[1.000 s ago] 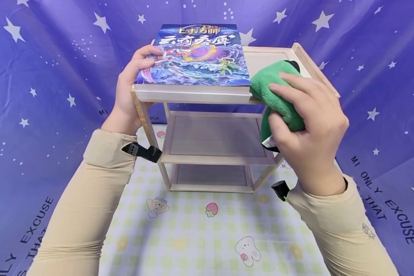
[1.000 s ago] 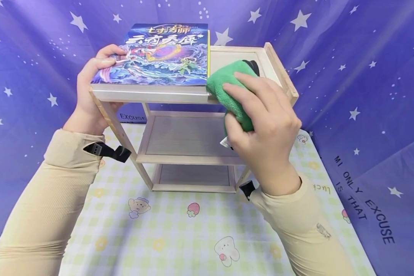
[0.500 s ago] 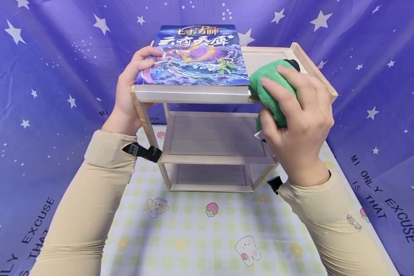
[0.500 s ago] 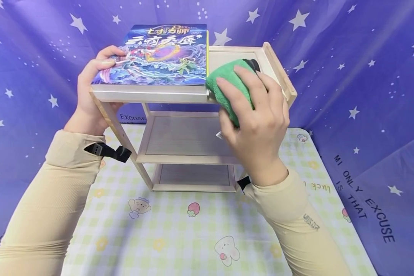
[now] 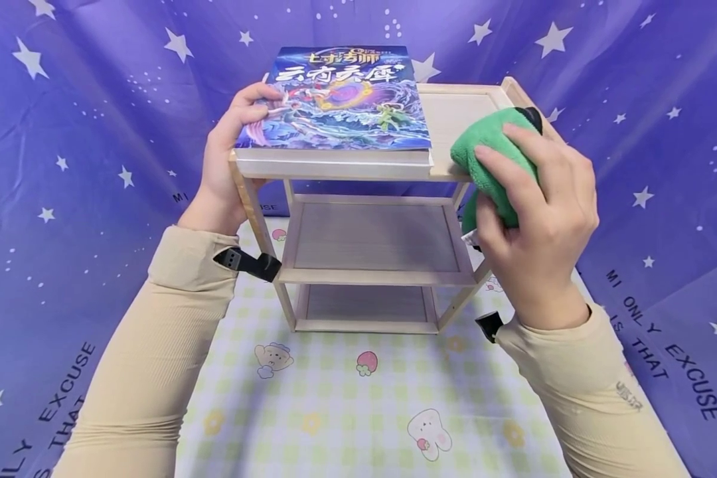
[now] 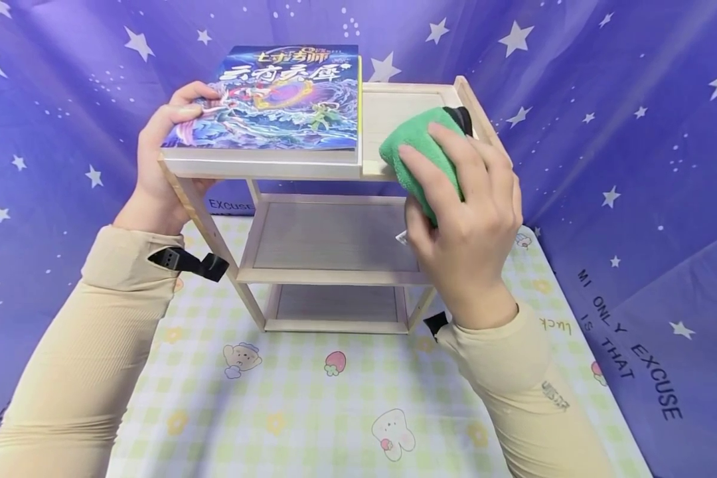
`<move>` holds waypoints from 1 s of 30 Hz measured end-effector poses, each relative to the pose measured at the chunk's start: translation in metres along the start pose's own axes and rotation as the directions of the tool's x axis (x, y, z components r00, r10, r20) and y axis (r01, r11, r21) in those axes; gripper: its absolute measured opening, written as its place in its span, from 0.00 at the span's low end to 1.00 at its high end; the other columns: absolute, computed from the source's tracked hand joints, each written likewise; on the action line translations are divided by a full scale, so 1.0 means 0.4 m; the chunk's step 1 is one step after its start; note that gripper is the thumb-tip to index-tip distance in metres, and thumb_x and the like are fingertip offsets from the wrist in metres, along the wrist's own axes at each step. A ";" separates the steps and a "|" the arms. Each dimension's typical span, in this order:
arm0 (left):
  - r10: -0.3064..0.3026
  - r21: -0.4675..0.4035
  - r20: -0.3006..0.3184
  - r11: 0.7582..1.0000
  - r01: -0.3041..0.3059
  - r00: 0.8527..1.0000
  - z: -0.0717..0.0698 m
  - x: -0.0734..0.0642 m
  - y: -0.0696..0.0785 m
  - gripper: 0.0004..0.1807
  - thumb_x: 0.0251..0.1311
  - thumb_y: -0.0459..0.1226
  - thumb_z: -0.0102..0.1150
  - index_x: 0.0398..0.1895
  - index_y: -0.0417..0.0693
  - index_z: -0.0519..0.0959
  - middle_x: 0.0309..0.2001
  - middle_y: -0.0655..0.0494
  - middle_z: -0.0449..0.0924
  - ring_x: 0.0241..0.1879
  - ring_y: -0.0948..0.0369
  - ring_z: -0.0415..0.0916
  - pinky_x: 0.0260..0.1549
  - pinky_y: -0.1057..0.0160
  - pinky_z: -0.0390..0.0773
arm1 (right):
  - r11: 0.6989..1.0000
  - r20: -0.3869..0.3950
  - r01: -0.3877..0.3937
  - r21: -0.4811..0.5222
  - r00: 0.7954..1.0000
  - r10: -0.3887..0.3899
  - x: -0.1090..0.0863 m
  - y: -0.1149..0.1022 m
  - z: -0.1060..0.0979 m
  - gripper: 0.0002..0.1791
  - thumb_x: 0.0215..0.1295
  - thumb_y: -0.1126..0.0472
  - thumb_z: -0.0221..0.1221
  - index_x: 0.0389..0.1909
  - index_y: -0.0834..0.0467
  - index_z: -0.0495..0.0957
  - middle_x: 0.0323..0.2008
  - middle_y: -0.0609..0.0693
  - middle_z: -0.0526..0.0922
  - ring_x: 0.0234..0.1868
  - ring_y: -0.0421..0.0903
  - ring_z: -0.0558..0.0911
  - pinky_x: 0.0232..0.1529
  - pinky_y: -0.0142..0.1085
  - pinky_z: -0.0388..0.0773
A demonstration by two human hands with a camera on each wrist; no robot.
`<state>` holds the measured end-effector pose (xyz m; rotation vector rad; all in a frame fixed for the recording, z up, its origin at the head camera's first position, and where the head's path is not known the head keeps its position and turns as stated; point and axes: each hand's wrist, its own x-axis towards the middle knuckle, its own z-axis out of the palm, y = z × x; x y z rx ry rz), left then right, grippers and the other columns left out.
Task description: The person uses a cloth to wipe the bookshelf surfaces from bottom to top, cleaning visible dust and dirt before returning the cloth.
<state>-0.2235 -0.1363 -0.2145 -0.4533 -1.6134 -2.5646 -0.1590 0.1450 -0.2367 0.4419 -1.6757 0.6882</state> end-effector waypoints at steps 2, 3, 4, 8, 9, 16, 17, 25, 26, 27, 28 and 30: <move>-0.009 0.013 -0.004 1.000 0.009 1.000 0.000 -0.001 -0.001 0.11 0.65 0.39 0.43 0.44 0.58 0.76 0.66 0.51 0.64 0.58 0.50 0.70 0.45 0.61 0.73 | 1.000 -0.019 0.012 0.019 1.000 -0.012 -0.006 0.004 0.001 0.16 0.52 0.65 0.55 0.39 0.53 0.86 0.49 0.54 0.86 0.55 0.62 0.78 0.62 0.52 0.69; -0.012 0.018 -0.006 1.000 0.012 1.000 -0.001 -0.001 -0.001 0.12 0.65 0.39 0.43 0.44 0.58 0.76 0.66 0.50 0.64 0.58 0.50 0.70 0.45 0.61 0.73 | 0.999 -0.031 0.018 0.030 0.999 -0.017 -0.009 0.007 0.001 0.15 0.52 0.65 0.56 0.39 0.53 0.86 0.48 0.54 0.86 0.54 0.62 0.78 0.62 0.52 0.70; -0.015 0.023 -0.008 1.000 0.015 1.000 -0.001 -0.002 -0.002 0.12 0.65 0.40 0.42 0.45 0.58 0.76 0.66 0.51 0.64 0.58 0.51 0.69 0.45 0.61 0.73 | 0.999 -0.044 0.023 0.041 0.999 -0.021 -0.012 0.010 0.001 0.14 0.52 0.65 0.56 0.38 0.53 0.86 0.48 0.54 0.86 0.54 0.62 0.78 0.62 0.52 0.70; -0.015 0.026 -0.008 1.000 0.016 1.000 0.000 -0.002 -0.002 0.12 0.65 0.40 0.42 0.45 0.58 0.76 0.66 0.50 0.63 0.59 0.50 0.69 0.45 0.61 0.73 | 0.996 -0.116 0.036 0.078 0.993 -0.027 -0.025 0.020 -0.001 0.11 0.54 0.66 0.58 0.34 0.53 0.87 0.44 0.53 0.87 0.50 0.62 0.79 0.60 0.52 0.71; -0.013 0.024 -0.007 1.000 0.013 1.000 0.001 -0.002 -0.002 0.12 0.65 0.40 0.42 0.45 0.58 0.76 0.66 0.50 0.63 0.59 0.50 0.69 0.45 0.61 0.73 | 0.996 -0.137 0.037 0.083 0.990 -0.025 -0.030 0.022 -0.003 0.10 0.54 0.67 0.59 0.33 0.54 0.87 0.43 0.53 0.88 0.49 0.62 0.79 0.59 0.52 0.71; -0.004 0.014 -0.010 1.000 0.004 1.000 0.002 0.000 -0.001 0.12 0.64 0.39 0.42 0.44 0.58 0.76 0.66 0.50 0.64 0.59 0.50 0.69 0.45 0.61 0.73 | 0.992 -0.250 0.019 0.126 0.968 0.013 -0.061 0.031 -0.018 0.06 0.52 0.64 0.61 0.28 0.56 0.86 0.40 0.55 0.87 0.44 0.63 0.78 0.55 0.52 0.69; -0.004 0.012 -0.011 1.000 0.005 1.000 0.002 0.000 -0.001 0.12 0.64 0.39 0.43 0.45 0.58 0.76 0.66 0.50 0.64 0.59 0.50 0.69 0.45 0.61 0.73 | 0.990 -0.264 0.014 0.137 0.964 0.023 -0.065 0.031 -0.019 0.06 0.51 0.63 0.61 0.28 0.56 0.86 0.39 0.56 0.87 0.44 0.63 0.78 0.55 0.52 0.69; -0.009 0.033 -0.003 0.999 0.009 1.000 0.000 -0.002 -0.003 0.12 0.65 0.40 0.42 0.46 0.59 0.75 0.67 0.51 0.62 0.61 0.50 0.68 0.47 0.60 0.72 | 0.969 -0.403 -0.047 0.243 0.904 0.145 -0.085 0.013 -0.025 0.01 0.47 0.68 0.62 0.23 0.62 0.81 0.37 0.60 0.86 0.42 0.62 0.78 0.54 0.49 0.73; -0.008 0.030 -0.003 1.000 0.008 1.000 0.000 -0.002 -0.003 0.12 0.65 0.40 0.42 0.46 0.58 0.75 0.67 0.51 0.63 0.60 0.50 0.68 0.46 0.60 0.72 | 0.961 -0.422 -0.062 0.271 0.889 0.176 -0.085 0.008 -0.027 0.01 0.47 0.70 0.63 0.23 0.63 0.80 0.37 0.61 0.85 0.43 0.62 0.79 0.55 0.49 0.74; -0.008 0.026 -0.002 1.000 0.008 1.000 0.000 -0.002 -0.003 0.12 0.65 0.40 0.42 0.46 0.58 0.76 0.67 0.51 0.63 0.60 0.50 0.68 0.46 0.61 0.73 | 0.951 -0.442 -0.079 0.299 0.872 0.212 -0.084 0.003 -0.029 0.03 0.46 0.71 0.63 0.23 0.64 0.79 0.37 0.62 0.85 0.44 0.61 0.79 0.56 0.50 0.74; -0.007 0.023 -0.002 1.000 0.007 1.000 0.001 -0.001 -0.002 0.12 0.65 0.40 0.42 0.46 0.58 0.76 0.67 0.50 0.63 0.60 0.50 0.69 0.45 0.61 0.73 | 0.940 -0.462 -0.096 0.328 0.851 0.248 -0.082 -0.002 -0.032 0.04 0.45 0.72 0.63 0.23 0.64 0.78 0.38 0.62 0.84 0.45 0.61 0.79 0.57 0.49 0.74; -0.006 0.018 -0.001 1.000 0.006 1.000 0.003 -0.001 -0.001 0.12 0.65 0.40 0.42 0.45 0.58 0.76 0.67 0.50 0.63 0.59 0.50 0.69 0.45 0.61 0.73 | 0.918 -0.503 -0.117 0.378 0.807 0.310 -0.079 -0.011 -0.037 0.06 0.45 0.74 0.63 0.24 0.66 0.76 0.39 0.63 0.82 0.47 0.60 0.79 0.59 0.50 0.73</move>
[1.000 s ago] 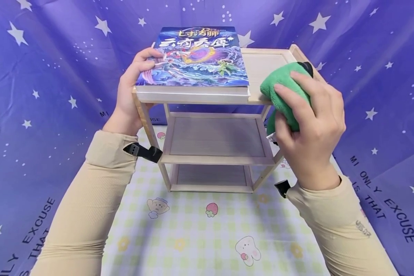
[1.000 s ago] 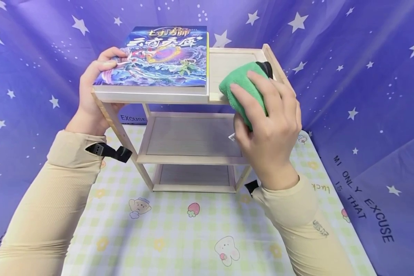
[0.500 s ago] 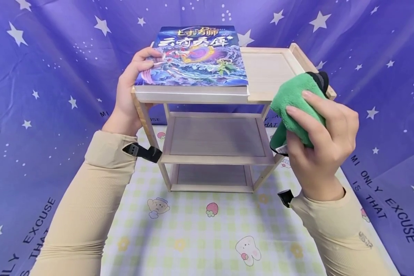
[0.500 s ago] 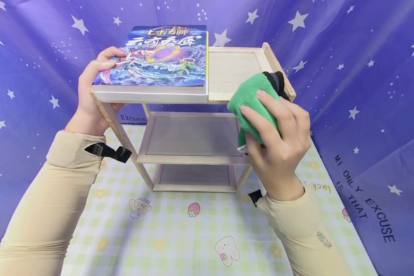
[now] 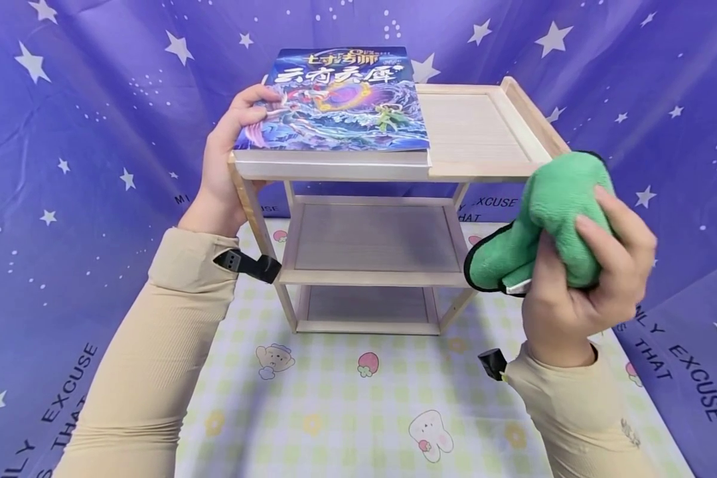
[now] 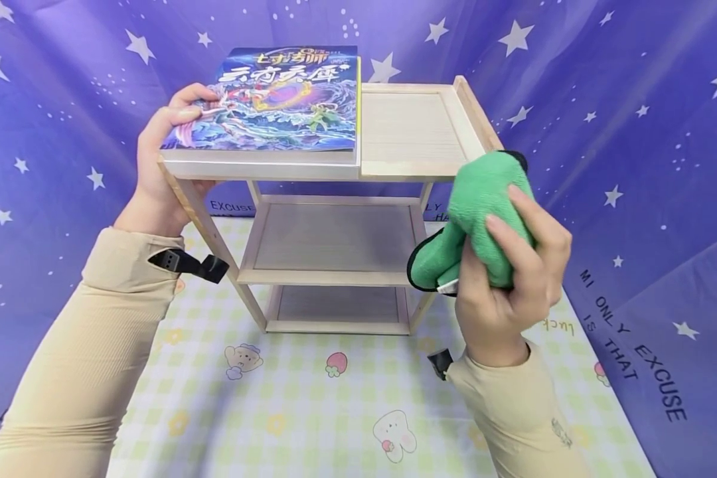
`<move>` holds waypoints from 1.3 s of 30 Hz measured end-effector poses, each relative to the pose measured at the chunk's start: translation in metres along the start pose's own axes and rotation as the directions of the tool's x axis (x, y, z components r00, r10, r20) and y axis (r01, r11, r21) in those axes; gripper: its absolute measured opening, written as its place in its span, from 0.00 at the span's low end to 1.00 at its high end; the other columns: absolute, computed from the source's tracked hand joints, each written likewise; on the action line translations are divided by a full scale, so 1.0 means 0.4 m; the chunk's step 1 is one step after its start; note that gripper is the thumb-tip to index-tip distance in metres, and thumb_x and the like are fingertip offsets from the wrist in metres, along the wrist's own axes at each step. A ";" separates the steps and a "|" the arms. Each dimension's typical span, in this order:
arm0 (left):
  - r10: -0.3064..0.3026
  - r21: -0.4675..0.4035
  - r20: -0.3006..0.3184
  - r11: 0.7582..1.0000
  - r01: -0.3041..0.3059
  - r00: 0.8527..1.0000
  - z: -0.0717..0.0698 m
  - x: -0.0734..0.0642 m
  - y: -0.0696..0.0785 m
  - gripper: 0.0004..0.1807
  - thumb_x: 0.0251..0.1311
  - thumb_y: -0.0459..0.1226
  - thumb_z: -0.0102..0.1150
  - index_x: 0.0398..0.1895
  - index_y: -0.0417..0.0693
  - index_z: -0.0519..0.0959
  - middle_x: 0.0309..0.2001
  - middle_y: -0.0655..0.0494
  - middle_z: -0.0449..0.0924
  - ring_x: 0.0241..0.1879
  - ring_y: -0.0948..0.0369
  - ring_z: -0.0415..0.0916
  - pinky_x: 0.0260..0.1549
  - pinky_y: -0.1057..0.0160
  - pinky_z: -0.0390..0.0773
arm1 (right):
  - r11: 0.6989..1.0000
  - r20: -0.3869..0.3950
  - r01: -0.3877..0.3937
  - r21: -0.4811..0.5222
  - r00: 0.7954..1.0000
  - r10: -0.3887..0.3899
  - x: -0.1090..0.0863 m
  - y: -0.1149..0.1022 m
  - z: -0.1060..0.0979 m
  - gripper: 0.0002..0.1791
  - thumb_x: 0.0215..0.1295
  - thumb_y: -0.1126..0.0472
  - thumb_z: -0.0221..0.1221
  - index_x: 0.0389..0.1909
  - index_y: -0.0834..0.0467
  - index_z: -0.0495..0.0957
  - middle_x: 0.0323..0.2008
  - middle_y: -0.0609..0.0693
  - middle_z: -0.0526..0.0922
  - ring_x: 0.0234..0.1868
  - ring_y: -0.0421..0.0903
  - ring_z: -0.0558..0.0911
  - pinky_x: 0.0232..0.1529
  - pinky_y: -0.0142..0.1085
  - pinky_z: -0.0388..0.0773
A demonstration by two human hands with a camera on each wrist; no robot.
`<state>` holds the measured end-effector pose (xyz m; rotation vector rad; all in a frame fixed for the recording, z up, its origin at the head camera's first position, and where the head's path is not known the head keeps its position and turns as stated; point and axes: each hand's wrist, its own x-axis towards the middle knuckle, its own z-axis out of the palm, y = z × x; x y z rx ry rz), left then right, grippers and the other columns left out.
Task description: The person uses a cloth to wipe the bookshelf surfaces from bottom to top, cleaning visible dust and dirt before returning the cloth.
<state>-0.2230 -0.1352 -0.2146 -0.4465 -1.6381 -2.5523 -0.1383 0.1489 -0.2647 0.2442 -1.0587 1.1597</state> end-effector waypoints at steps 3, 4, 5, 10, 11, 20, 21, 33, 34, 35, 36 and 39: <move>0.000 -0.003 -0.001 1.000 0.000 1.000 0.000 0.000 0.000 0.12 0.65 0.40 0.42 0.45 0.58 0.76 0.66 0.50 0.63 0.59 0.50 0.69 0.45 0.62 0.73 | 0.998 -0.079 -0.043 0.050 0.996 0.047 0.006 -0.005 -0.002 0.08 0.44 0.77 0.62 0.26 0.68 0.73 0.41 0.65 0.80 0.49 0.60 0.77 0.63 0.49 0.70; 0.001 -0.006 -0.001 1.000 -0.001 1.000 0.000 0.001 0.000 0.12 0.65 0.40 0.42 0.45 0.57 0.76 0.66 0.50 0.63 0.58 0.50 0.69 0.45 0.62 0.73 | 0.997 -0.091 -0.045 0.055 0.995 0.050 0.008 -0.002 -0.005 0.09 0.44 0.77 0.61 0.27 0.69 0.72 0.41 0.65 0.79 0.49 0.60 0.77 0.63 0.49 0.70; 0.002 -0.007 -0.001 1.000 -0.002 1.000 0.000 0.001 0.000 0.12 0.65 0.40 0.42 0.45 0.58 0.76 0.66 0.50 0.63 0.58 0.50 0.70 0.45 0.62 0.73 | 0.997 -0.098 -0.043 0.059 0.994 0.048 0.011 0.001 -0.007 0.09 0.45 0.77 0.60 0.28 0.70 0.71 0.42 0.65 0.79 0.50 0.61 0.76 0.63 0.49 0.70; 0.002 -0.009 -0.001 1.000 -0.002 1.000 -0.001 0.002 -0.001 0.12 0.65 0.39 0.42 0.45 0.58 0.76 0.66 0.50 0.63 0.59 0.50 0.69 0.45 0.61 0.73 | 0.999 -0.104 -0.023 0.046 0.994 0.028 0.033 0.011 -0.013 0.10 0.46 0.76 0.56 0.31 0.72 0.68 0.43 0.64 0.76 0.51 0.60 0.74 0.61 0.47 0.69; 0.001 -0.005 0.000 1.000 -0.001 1.000 -0.001 0.002 -0.001 0.12 0.65 0.39 0.42 0.45 0.58 0.76 0.67 0.50 0.63 0.60 0.50 0.69 0.46 0.61 0.73 | 0.999 -0.107 -0.014 0.045 0.994 0.019 0.039 0.011 -0.014 0.10 0.46 0.76 0.56 0.32 0.73 0.68 0.42 0.63 0.76 0.51 0.59 0.74 0.61 0.46 0.69; -0.002 -0.003 -0.004 1.000 0.002 1.000 -0.001 0.001 0.000 0.12 0.65 0.40 0.42 0.44 0.58 0.76 0.67 0.51 0.63 0.61 0.50 0.68 0.47 0.61 0.73 | 0.878 -0.158 -0.343 0.333 0.898 0.411 0.075 0.011 -0.013 0.24 0.49 0.82 0.55 0.51 0.72 0.67 0.46 0.66 0.77 0.50 0.58 0.76 0.57 0.44 0.73; -0.001 -0.009 -0.004 1.000 0.001 1.000 -0.001 0.002 0.000 0.12 0.65 0.39 0.42 0.44 0.58 0.76 0.67 0.51 0.63 0.61 0.50 0.68 0.46 0.61 0.73 | 0.850 -0.142 -0.381 0.364 0.879 0.455 0.077 0.013 -0.011 0.26 0.51 0.82 0.55 0.54 0.72 0.66 0.48 0.66 0.77 0.51 0.58 0.77 0.57 0.44 0.73; -0.005 -0.012 -0.007 1.000 0.005 1.000 -0.001 0.003 0.000 0.12 0.65 0.39 0.42 0.44 0.58 0.77 0.66 0.51 0.64 0.61 0.50 0.68 0.47 0.61 0.73 | 0.595 0.091 -0.710 0.376 0.667 0.739 0.081 0.027 -0.018 0.26 0.70 0.77 0.43 0.65 0.57 0.71 0.64 0.52 0.73 0.61 0.53 0.76 0.58 0.42 0.75; -0.005 -0.015 -0.006 1.000 0.005 1.000 0.000 0.003 0.000 0.12 0.66 0.39 0.42 0.44 0.58 0.77 0.66 0.51 0.63 0.61 0.50 0.68 0.46 0.61 0.73 | 0.576 0.113 -0.719 0.390 0.658 0.745 0.081 0.025 -0.021 0.27 0.70 0.77 0.41 0.66 0.57 0.70 0.65 0.52 0.73 0.62 0.53 0.75 0.59 0.42 0.75; -0.005 -0.015 -0.006 1.000 0.005 1.000 0.000 0.003 0.000 0.12 0.65 0.39 0.42 0.44 0.58 0.77 0.66 0.51 0.63 0.61 0.50 0.69 0.46 0.61 0.73 | 0.554 0.135 -0.724 0.411 0.650 0.748 0.080 0.022 -0.024 0.29 0.70 0.77 0.39 0.67 0.56 0.69 0.65 0.52 0.73 0.63 0.53 0.75 0.60 0.43 0.74; -0.005 -0.017 -0.007 1.000 0.005 1.000 0.000 0.003 -0.001 0.12 0.65 0.39 0.42 0.44 0.58 0.77 0.66 0.51 0.63 0.61 0.49 0.69 0.46 0.61 0.73 | 0.534 0.158 -0.727 0.432 0.644 0.748 0.080 0.021 -0.028 0.30 0.69 0.77 0.36 0.68 0.56 0.68 0.66 0.52 0.72 0.64 0.54 0.74 0.60 0.43 0.73; -0.008 -0.012 -0.011 1.000 0.008 1.000 0.000 0.003 -0.001 0.13 0.65 0.39 0.41 0.44 0.58 0.77 0.66 0.51 0.64 0.60 0.49 0.69 0.45 0.61 0.74 | 0.449 0.242 -0.741 0.499 0.616 0.749 0.082 0.018 -0.042 0.37 0.62 0.79 0.32 0.69 0.55 0.67 0.67 0.53 0.71 0.67 0.53 0.72 0.60 0.44 0.73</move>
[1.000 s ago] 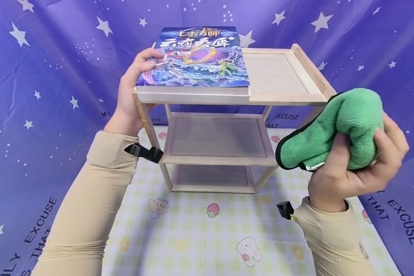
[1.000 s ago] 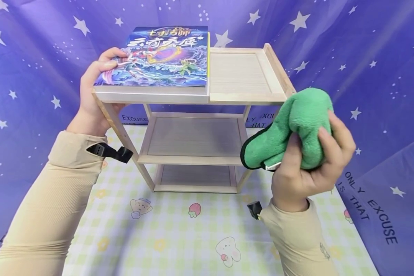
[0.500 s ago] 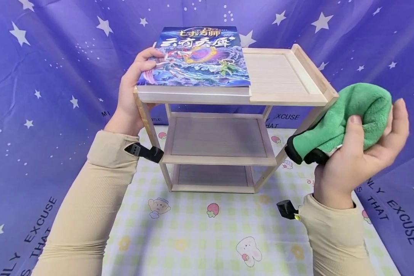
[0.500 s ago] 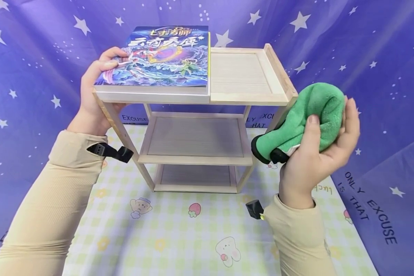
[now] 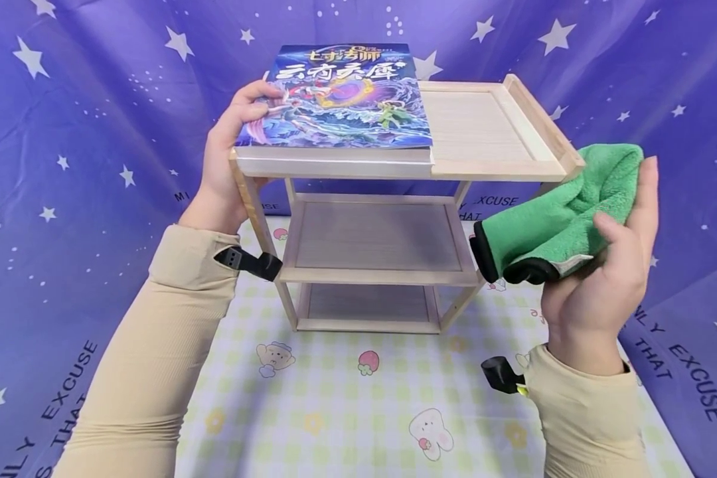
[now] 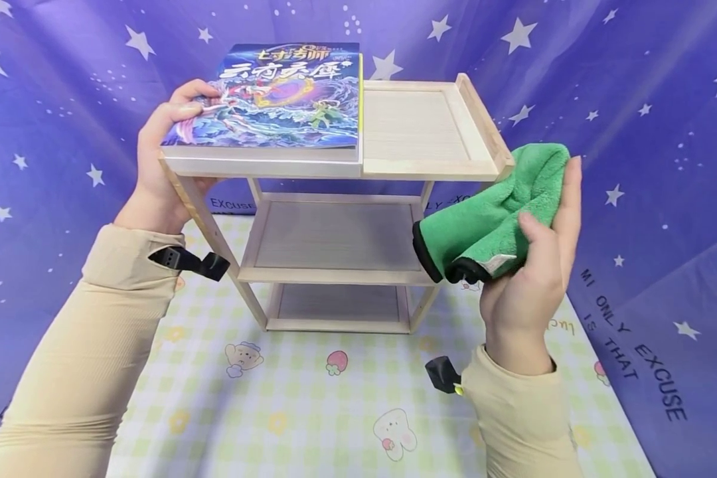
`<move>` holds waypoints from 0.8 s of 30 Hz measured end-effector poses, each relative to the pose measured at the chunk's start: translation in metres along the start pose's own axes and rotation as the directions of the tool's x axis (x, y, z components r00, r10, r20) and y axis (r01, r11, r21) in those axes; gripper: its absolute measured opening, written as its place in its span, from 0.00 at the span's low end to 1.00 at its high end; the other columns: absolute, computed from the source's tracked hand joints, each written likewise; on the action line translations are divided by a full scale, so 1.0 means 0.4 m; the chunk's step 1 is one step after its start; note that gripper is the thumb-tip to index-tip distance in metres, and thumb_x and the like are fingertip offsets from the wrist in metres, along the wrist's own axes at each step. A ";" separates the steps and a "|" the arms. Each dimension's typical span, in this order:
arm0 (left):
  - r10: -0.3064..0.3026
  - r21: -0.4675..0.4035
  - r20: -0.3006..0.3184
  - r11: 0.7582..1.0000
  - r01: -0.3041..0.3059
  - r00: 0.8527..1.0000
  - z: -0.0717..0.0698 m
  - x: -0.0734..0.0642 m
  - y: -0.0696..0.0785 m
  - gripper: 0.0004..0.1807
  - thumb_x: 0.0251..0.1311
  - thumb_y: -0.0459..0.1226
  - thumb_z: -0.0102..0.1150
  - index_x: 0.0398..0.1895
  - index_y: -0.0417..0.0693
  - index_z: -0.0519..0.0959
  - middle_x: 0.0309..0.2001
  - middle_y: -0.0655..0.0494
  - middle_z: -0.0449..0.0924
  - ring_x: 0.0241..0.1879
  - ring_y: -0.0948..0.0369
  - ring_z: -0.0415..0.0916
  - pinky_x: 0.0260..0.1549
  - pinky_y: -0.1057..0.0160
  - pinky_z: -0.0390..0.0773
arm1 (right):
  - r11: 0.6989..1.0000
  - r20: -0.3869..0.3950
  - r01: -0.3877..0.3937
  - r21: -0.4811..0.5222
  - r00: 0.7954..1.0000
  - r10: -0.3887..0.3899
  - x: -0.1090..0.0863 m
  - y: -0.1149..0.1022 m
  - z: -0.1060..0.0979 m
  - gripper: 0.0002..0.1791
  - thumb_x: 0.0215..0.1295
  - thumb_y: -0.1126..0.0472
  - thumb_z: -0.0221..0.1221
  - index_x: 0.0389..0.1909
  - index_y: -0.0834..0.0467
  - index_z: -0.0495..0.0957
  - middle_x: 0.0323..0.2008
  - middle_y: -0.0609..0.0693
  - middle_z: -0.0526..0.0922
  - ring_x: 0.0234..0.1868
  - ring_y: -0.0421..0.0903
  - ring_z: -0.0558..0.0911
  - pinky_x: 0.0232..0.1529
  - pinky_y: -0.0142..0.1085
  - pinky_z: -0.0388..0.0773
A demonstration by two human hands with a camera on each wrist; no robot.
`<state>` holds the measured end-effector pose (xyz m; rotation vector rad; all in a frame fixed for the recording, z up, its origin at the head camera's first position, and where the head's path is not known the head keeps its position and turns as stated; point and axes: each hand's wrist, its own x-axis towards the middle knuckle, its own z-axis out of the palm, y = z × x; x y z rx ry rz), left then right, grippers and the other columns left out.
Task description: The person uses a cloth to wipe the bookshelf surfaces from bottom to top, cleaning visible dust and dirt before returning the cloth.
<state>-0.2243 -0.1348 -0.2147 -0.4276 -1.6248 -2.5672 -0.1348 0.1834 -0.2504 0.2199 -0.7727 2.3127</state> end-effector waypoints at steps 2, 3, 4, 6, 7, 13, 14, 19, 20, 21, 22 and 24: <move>-0.004 0.004 -0.003 1.000 0.004 1.000 0.000 -0.001 0.001 0.13 0.65 0.39 0.41 0.44 0.59 0.77 0.66 0.51 0.64 0.60 0.49 0.69 0.45 0.61 0.73 | 0.998 0.047 -0.042 0.050 0.998 0.040 -0.002 -0.010 -0.008 0.43 0.53 0.82 0.30 0.70 0.56 0.66 0.68 0.53 0.70 0.68 0.54 0.70 0.57 0.44 0.75; -0.005 0.007 -0.004 1.000 0.005 1.000 0.000 -0.001 0.002 0.13 0.66 0.39 0.41 0.44 0.59 0.77 0.66 0.51 0.64 0.60 0.49 0.69 0.45 0.61 0.73 | 0.997 0.078 -0.060 0.051 0.995 0.056 -0.003 -0.015 -0.013 0.46 0.49 0.83 0.30 0.71 0.55 0.65 0.69 0.53 0.69 0.69 0.54 0.70 0.55 0.44 0.76; -0.007 0.011 -0.003 1.000 0.007 1.000 0.000 -0.002 0.002 0.13 0.66 0.39 0.41 0.45 0.59 0.77 0.66 0.52 0.64 0.61 0.50 0.68 0.46 0.61 0.73 | 0.996 0.108 -0.077 0.050 0.992 0.071 -0.005 -0.021 -0.018 0.50 0.43 0.85 0.29 0.71 0.55 0.64 0.70 0.53 0.68 0.69 0.54 0.69 0.52 0.43 0.77; -0.008 0.014 0.000 1.000 0.008 1.000 0.001 -0.002 0.003 0.13 0.66 0.39 0.41 0.45 0.59 0.76 0.66 0.52 0.63 0.61 0.50 0.68 0.46 0.60 0.73 | 0.996 0.173 -0.092 0.010 0.981 0.089 -0.006 -0.031 -0.028 0.58 0.33 0.87 0.26 0.73 0.55 0.61 0.72 0.54 0.66 0.67 0.54 0.69 0.45 0.41 0.79; -0.008 0.017 0.000 1.000 0.008 1.000 0.001 -0.003 0.003 0.13 0.66 0.39 0.41 0.45 0.59 0.76 0.67 0.52 0.63 0.62 0.50 0.68 0.47 0.60 0.73 | 0.995 0.203 -0.100 0.002 0.974 0.097 -0.006 -0.035 -0.033 0.61 0.29 0.88 0.24 0.74 0.55 0.59 0.73 0.54 0.65 0.66 0.54 0.69 0.43 0.40 0.80; -0.013 0.038 -0.011 0.999 0.014 1.000 -0.001 -0.004 0.003 0.13 0.66 0.40 0.41 0.46 0.60 0.76 0.67 0.53 0.63 0.63 0.49 0.68 0.47 0.60 0.72 | 0.987 0.320 -0.162 -0.015 0.934 0.158 -0.004 -0.047 -0.053 0.64 0.34 0.95 0.27 0.78 0.51 0.47 0.76 0.51 0.59 0.68 0.53 0.68 0.34 0.39 0.84; -0.015 0.043 -0.011 0.999 0.016 1.000 -0.001 -0.004 0.003 0.13 0.66 0.40 0.41 0.46 0.61 0.76 0.67 0.53 0.63 0.63 0.49 0.67 0.48 0.60 0.72 | 0.988 0.326 -0.155 -0.028 0.933 0.155 -0.003 -0.046 -0.053 0.65 0.35 0.97 0.28 0.78 0.50 0.45 0.76 0.50 0.58 0.70 0.53 0.66 0.36 0.40 0.85; -0.018 0.048 -0.005 0.999 0.018 1.000 0.000 -0.004 0.004 0.13 0.66 0.41 0.41 0.47 0.61 0.76 0.67 0.53 0.63 0.63 0.49 0.67 0.49 0.58 0.72 | 0.983 0.283 -0.040 -0.177 0.955 0.090 0.006 -0.024 -0.041 0.67 0.37 1.01 0.41 0.79 0.51 0.41 0.74 0.50 0.59 0.74 0.51 0.61 0.51 0.44 0.81; -0.016 0.049 -0.005 0.999 0.017 1.000 0.001 -0.004 0.004 0.14 0.66 0.41 0.41 0.47 0.61 0.76 0.67 0.53 0.63 0.63 0.49 0.67 0.50 0.58 0.72 | 0.975 0.263 -0.013 -0.224 0.962 0.074 0.008 -0.018 -0.037 0.67 0.37 1.00 0.44 0.79 0.51 0.42 0.74 0.51 0.60 0.73 0.50 0.62 0.53 0.42 0.80; -0.016 0.050 -0.005 0.999 0.016 1.000 0.001 -0.004 0.004 0.14 0.66 0.41 0.41 0.47 0.61 0.76 0.67 0.53 0.63 0.63 0.49 0.67 0.50 0.58 0.71 | 0.961 0.244 0.012 -0.276 0.968 0.058 0.010 -0.012 -0.033 0.67 0.37 0.99 0.47 0.79 0.52 0.42 0.73 0.51 0.61 0.72 0.50 0.64 0.56 0.40 0.78; -0.014 0.052 -0.005 0.999 0.015 1.000 0.001 -0.004 0.004 0.14 0.66 0.41 0.41 0.47 0.61 0.76 0.67 0.53 0.63 0.63 0.49 0.67 0.50 0.58 0.71 | 0.946 0.228 0.035 -0.323 0.973 0.042 0.012 -0.007 -0.029 0.67 0.38 0.97 0.51 0.79 0.53 0.43 0.72 0.52 0.62 0.70 0.49 0.65 0.58 0.38 0.76; -0.013 0.052 -0.005 0.999 0.013 1.000 0.002 -0.005 0.004 0.14 0.66 0.41 0.41 0.47 0.61 0.76 0.67 0.53 0.63 0.63 0.49 0.67 0.50 0.57 0.71 | 0.913 0.199 0.070 -0.402 0.980 0.012 0.013 0.000 -0.019 0.65 0.38 0.93 0.58 0.78 0.53 0.46 0.69 0.54 0.64 0.68 0.48 0.67 0.62 0.35 0.71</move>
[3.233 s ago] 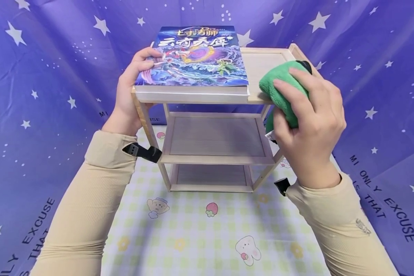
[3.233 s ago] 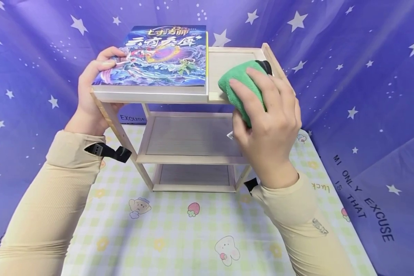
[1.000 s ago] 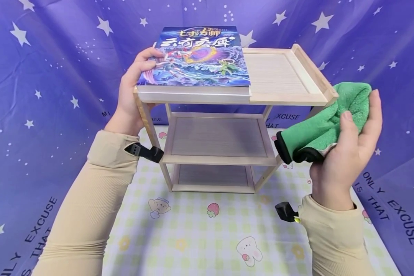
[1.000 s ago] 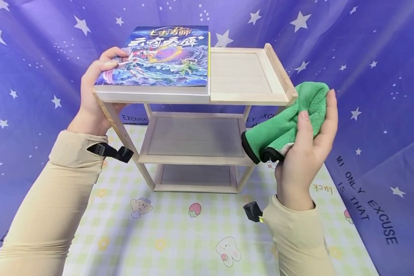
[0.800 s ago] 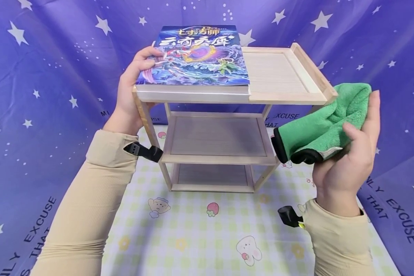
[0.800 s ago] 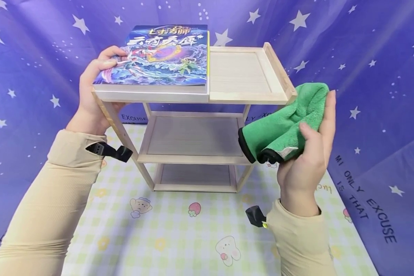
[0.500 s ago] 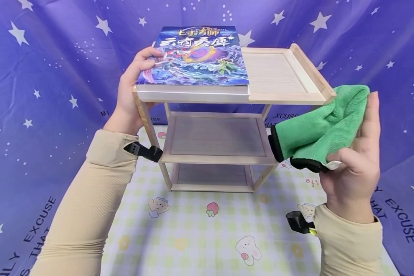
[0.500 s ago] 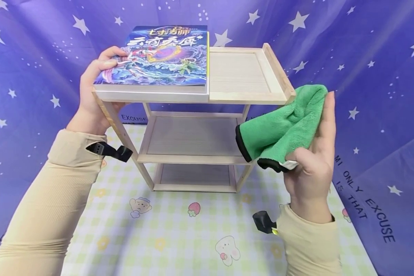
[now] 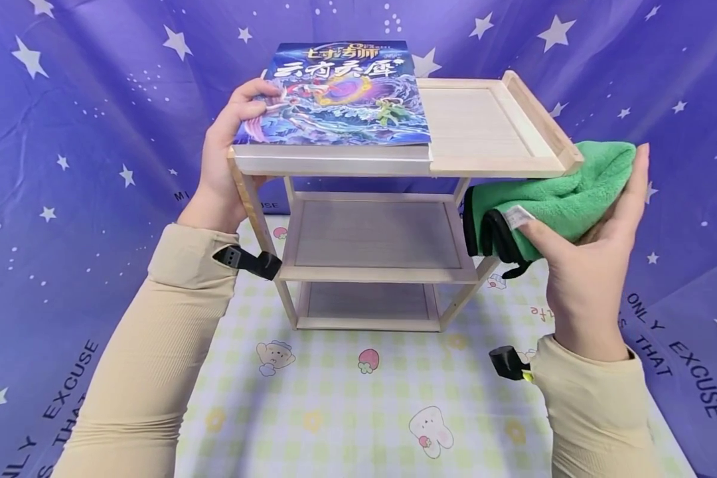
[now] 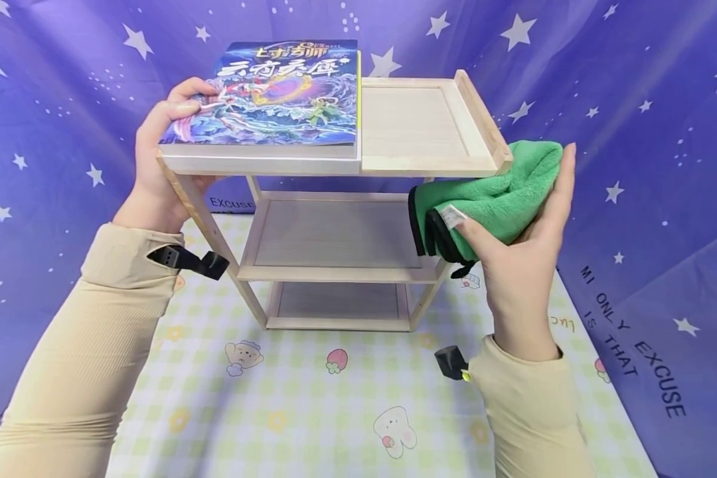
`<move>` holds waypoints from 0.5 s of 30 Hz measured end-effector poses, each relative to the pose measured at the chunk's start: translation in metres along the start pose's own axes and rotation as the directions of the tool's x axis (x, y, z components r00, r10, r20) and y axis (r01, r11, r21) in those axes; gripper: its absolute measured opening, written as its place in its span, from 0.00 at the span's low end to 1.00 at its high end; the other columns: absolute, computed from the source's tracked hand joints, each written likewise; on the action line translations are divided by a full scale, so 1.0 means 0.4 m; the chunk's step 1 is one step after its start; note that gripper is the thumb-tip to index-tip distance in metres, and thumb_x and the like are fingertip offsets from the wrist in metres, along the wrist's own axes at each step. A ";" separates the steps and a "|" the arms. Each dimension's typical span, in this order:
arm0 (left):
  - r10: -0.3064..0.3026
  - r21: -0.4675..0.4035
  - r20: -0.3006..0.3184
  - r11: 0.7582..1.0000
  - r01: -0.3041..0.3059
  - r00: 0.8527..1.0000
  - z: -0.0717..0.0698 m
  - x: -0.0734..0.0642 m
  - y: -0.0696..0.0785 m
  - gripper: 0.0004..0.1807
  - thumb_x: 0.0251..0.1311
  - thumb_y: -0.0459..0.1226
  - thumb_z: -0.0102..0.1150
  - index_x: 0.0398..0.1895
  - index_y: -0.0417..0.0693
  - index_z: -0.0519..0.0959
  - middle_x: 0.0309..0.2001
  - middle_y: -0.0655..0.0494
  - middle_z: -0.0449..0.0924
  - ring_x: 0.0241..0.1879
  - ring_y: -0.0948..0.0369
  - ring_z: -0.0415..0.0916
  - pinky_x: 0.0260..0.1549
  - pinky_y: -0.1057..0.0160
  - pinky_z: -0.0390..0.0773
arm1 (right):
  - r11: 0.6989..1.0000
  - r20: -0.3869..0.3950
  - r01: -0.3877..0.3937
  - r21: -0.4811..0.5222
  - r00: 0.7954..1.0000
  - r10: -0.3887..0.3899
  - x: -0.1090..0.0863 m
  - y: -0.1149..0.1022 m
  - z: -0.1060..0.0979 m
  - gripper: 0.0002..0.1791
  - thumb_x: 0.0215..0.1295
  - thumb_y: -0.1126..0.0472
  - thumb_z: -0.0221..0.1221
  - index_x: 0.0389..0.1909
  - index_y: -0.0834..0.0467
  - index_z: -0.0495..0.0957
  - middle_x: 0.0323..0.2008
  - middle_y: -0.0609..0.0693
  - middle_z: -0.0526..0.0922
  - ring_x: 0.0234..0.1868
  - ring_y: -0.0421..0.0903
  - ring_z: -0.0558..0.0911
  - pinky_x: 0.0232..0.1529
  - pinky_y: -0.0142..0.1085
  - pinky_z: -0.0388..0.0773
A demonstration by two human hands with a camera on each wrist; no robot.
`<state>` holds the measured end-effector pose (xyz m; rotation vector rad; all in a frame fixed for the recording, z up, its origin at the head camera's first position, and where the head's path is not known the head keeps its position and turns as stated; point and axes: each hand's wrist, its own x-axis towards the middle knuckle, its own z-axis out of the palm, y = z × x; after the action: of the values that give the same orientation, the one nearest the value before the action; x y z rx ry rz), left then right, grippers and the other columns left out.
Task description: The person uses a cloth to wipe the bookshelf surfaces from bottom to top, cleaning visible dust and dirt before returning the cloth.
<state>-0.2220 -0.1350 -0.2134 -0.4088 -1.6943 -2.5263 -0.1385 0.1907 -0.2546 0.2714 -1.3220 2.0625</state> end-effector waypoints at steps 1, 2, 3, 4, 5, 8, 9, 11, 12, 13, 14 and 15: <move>0.002 0.002 0.002 1.000 -0.002 1.000 0.000 0.000 0.000 0.14 0.66 0.41 0.41 0.47 0.61 0.76 0.67 0.53 0.63 0.64 0.50 0.67 0.51 0.57 0.71 | 0.999 -0.018 0.008 -0.043 1.000 -0.009 0.001 0.000 0.007 0.64 0.37 0.91 0.61 0.77 0.53 0.49 0.68 0.54 0.65 0.67 0.48 0.67 0.63 0.34 0.70; 0.003 0.003 0.002 1.000 -0.003 1.000 0.000 -0.001 0.000 0.14 0.66 0.41 0.41 0.47 0.61 0.76 0.67 0.53 0.63 0.64 0.50 0.66 0.51 0.57 0.70 | 0.996 -0.033 0.020 -0.088 0.999 -0.023 0.003 -0.001 0.014 0.62 0.37 0.88 0.64 0.76 0.54 0.52 0.66 0.54 0.67 0.66 0.49 0.68 0.63 0.33 0.68; 0.003 0.006 0.002 1.000 -0.004 1.000 -0.001 -0.001 0.001 0.14 0.66 0.41 0.41 0.47 0.61 0.76 0.67 0.54 0.63 0.64 0.50 0.66 0.51 0.57 0.70 | 0.991 -0.046 0.033 -0.127 0.998 -0.039 0.004 -0.001 0.022 0.59 0.36 0.85 0.66 0.74 0.55 0.55 0.64 0.55 0.68 0.65 0.49 0.69 0.63 0.33 0.68; 0.005 0.006 0.003 1.000 -0.005 1.000 -0.001 -0.002 0.001 0.14 0.66 0.41 0.41 0.47 0.61 0.76 0.67 0.54 0.63 0.64 0.50 0.66 0.51 0.56 0.70 | 0.985 -0.059 0.040 -0.168 0.997 -0.050 0.006 -0.002 0.030 0.56 0.36 0.83 0.68 0.70 0.55 0.58 0.62 0.54 0.69 0.63 0.49 0.69 0.62 0.33 0.68; 0.006 0.008 0.004 1.000 -0.006 1.000 -0.001 -0.003 0.001 0.14 0.66 0.41 0.41 0.47 0.61 0.76 0.67 0.54 0.63 0.64 0.50 0.66 0.51 0.56 0.70 | 0.977 -0.072 0.045 -0.209 0.996 -0.061 0.007 -0.003 0.038 0.52 0.36 0.81 0.70 0.67 0.57 0.60 0.60 0.54 0.70 0.62 0.49 0.70 0.61 0.33 0.68; 0.005 0.009 0.002 1.000 -0.005 1.000 -0.003 -0.005 0.002 0.14 0.66 0.41 0.41 0.48 0.61 0.76 0.68 0.54 0.63 0.65 0.50 0.66 0.52 0.56 0.70 | 0.932 -0.116 0.066 -0.355 0.987 -0.114 0.017 0.003 0.056 0.42 0.37 0.74 0.73 0.56 0.58 0.64 0.56 0.52 0.72 0.57 0.48 0.73 0.57 0.33 0.70; 0.006 0.008 0.003 1.000 -0.006 1.000 -0.003 -0.005 0.002 0.14 0.66 0.41 0.41 0.48 0.61 0.76 0.68 0.54 0.63 0.65 0.50 0.66 0.52 0.56 0.70 | 0.913 -0.131 0.069 -0.402 0.983 -0.132 0.022 0.008 0.057 0.40 0.38 0.73 0.73 0.54 0.57 0.64 0.55 0.51 0.73 0.56 0.47 0.74 0.56 0.33 0.70; 0.008 0.004 0.004 1.000 -0.008 1.000 -0.004 -0.004 0.000 0.13 0.66 0.41 0.41 0.48 0.61 0.76 0.67 0.54 0.63 0.64 0.50 0.66 0.51 0.57 0.70 | 0.860 -0.159 0.075 -0.504 0.971 -0.178 0.031 0.021 0.055 0.37 0.40 0.68 0.74 0.52 0.56 0.66 0.52 0.48 0.75 0.54 0.43 0.75 0.55 0.32 0.70; 0.009 0.002 0.004 1.000 -0.009 1.000 -0.004 -0.004 0.000 0.13 0.66 0.41 0.41 0.47 0.60 0.76 0.67 0.53 0.63 0.64 0.50 0.66 0.51 0.57 0.70 | 0.834 -0.169 0.079 -0.546 0.965 -0.202 0.036 0.029 0.052 0.36 0.40 0.65 0.74 0.52 0.56 0.67 0.52 0.47 0.76 0.52 0.42 0.75 0.55 0.31 0.70; 0.011 -0.002 0.005 1.000 -0.011 1.000 -0.003 -0.003 -0.001 0.13 0.66 0.41 0.41 0.47 0.60 0.76 0.67 0.53 0.63 0.64 0.50 0.66 0.51 0.57 0.70 | 0.807 -0.168 0.089 -0.584 0.959 -0.227 0.040 0.037 0.047 0.35 0.42 0.63 0.74 0.52 0.56 0.67 0.51 0.45 0.77 0.51 0.41 0.76 0.53 0.31 0.70; 0.014 -0.006 0.007 1.000 -0.014 1.000 -0.003 -0.002 -0.002 0.13 0.66 0.41 0.41 0.47 0.60 0.76 0.67 0.53 0.63 0.64 0.50 0.66 0.51 0.57 0.70 | 0.789 -0.173 0.088 -0.608 0.955 -0.240 0.044 0.044 0.043 0.34 0.42 0.62 0.73 0.52 0.55 0.68 0.50 0.44 0.78 0.49 0.40 0.77 0.52 0.30 0.71; 0.017 -0.007 0.009 1.000 -0.017 1.000 -0.002 -0.001 -0.003 0.13 0.66 0.41 0.42 0.47 0.60 0.76 0.67 0.53 0.62 0.64 0.50 0.66 0.51 0.57 0.70 | 0.773 -0.174 0.087 -0.628 0.953 -0.249 0.046 0.049 0.039 0.34 0.42 0.61 0.73 0.53 0.55 0.68 0.49 0.43 0.79 0.48 0.39 0.77 0.51 0.30 0.71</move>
<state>-0.2219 -0.1354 -0.2149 -0.4340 -1.6777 -2.5233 -0.1674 0.1796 -0.2523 -0.1555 -1.6544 1.3566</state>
